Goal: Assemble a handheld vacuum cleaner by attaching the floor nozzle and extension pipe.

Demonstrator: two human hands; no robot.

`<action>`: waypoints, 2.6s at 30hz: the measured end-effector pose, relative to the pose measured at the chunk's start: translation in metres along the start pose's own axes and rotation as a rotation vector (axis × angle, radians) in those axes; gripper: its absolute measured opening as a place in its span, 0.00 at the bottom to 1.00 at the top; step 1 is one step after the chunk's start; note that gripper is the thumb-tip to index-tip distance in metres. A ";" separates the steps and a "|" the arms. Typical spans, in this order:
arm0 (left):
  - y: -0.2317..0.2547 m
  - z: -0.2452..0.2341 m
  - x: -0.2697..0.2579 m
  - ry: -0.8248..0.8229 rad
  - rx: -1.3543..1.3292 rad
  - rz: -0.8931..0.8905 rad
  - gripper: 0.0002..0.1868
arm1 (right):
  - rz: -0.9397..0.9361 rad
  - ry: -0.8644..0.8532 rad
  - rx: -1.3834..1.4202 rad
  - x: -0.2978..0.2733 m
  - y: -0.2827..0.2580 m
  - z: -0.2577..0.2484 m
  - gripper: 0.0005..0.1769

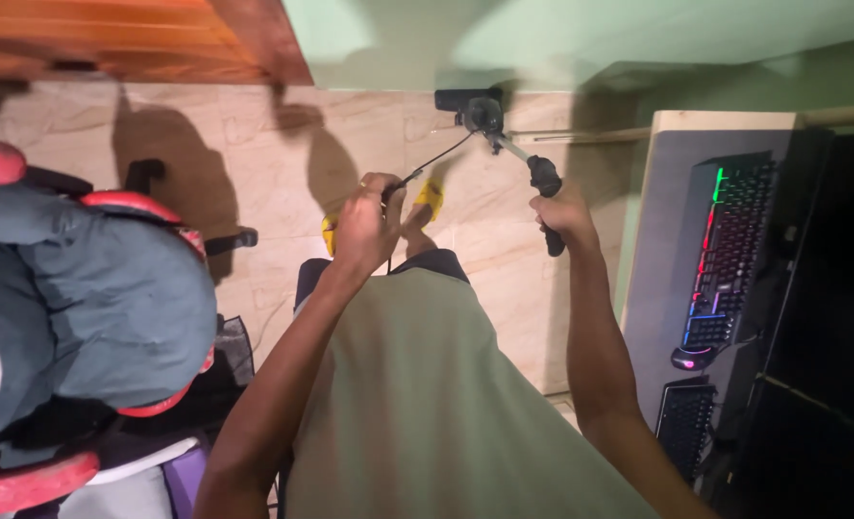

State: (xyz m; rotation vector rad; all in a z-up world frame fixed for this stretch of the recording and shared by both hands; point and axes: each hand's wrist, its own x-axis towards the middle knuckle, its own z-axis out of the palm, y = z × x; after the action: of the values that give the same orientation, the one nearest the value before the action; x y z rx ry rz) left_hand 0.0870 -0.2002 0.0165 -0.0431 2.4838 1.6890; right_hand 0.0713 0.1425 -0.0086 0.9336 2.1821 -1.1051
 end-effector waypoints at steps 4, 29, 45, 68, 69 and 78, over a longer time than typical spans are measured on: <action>-0.006 -0.034 -0.013 0.009 0.007 -0.112 0.09 | -0.064 -0.068 0.024 -0.018 -0.021 0.033 0.16; -0.050 -0.115 -0.065 0.145 0.037 -0.173 0.10 | -0.145 -0.256 0.028 -0.064 -0.080 0.197 0.06; -0.022 -0.077 -0.049 0.048 -0.001 -0.068 0.11 | -0.104 -0.078 0.129 -0.065 -0.042 0.143 0.10; -0.074 0.063 -0.012 -0.048 0.252 -0.089 0.10 | -0.051 -0.255 0.813 0.008 0.018 0.035 0.18; -0.080 0.069 -0.011 -0.025 0.309 -0.122 0.10 | -0.053 -0.271 0.794 0.011 0.010 0.028 0.21; -0.132 0.101 -0.024 0.091 0.364 -0.018 0.14 | -0.022 -0.342 0.676 0.060 0.003 0.015 0.28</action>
State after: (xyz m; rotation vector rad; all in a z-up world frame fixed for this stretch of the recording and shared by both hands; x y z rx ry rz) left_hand 0.1336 -0.1566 -0.1389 -0.1053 2.8064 1.2292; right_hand 0.0380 0.1513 -0.0597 0.8913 1.5574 -1.9120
